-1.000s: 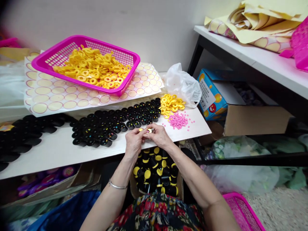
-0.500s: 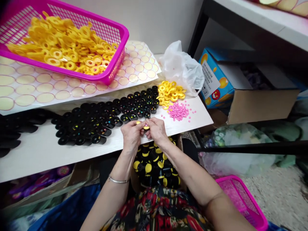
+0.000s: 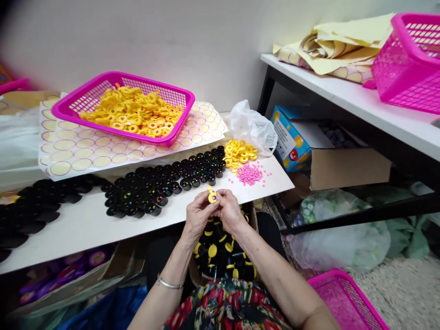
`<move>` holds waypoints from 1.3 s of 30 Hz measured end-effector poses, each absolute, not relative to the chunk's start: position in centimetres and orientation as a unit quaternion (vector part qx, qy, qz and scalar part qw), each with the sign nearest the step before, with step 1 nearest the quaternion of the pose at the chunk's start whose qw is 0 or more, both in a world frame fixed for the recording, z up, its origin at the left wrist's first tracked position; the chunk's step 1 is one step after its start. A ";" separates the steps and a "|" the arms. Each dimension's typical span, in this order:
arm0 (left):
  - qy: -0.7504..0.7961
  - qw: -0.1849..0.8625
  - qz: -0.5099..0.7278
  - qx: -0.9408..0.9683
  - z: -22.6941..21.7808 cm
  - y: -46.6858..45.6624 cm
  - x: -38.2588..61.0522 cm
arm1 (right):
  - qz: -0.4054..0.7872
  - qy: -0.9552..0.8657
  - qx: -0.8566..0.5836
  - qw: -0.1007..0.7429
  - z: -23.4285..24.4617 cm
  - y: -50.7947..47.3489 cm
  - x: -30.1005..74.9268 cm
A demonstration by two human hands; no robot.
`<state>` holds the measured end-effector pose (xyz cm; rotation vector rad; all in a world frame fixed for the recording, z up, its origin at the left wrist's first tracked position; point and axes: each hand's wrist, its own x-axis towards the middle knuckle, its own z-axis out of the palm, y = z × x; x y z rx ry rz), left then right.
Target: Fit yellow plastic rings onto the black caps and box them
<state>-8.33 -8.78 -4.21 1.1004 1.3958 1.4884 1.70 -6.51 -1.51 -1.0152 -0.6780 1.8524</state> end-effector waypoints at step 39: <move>0.388 0.499 0.362 0.685 -1.8 -12.4 -6.5 | 0.851 -0.453 -0.220 0.149 -2.7 -6.8 10.6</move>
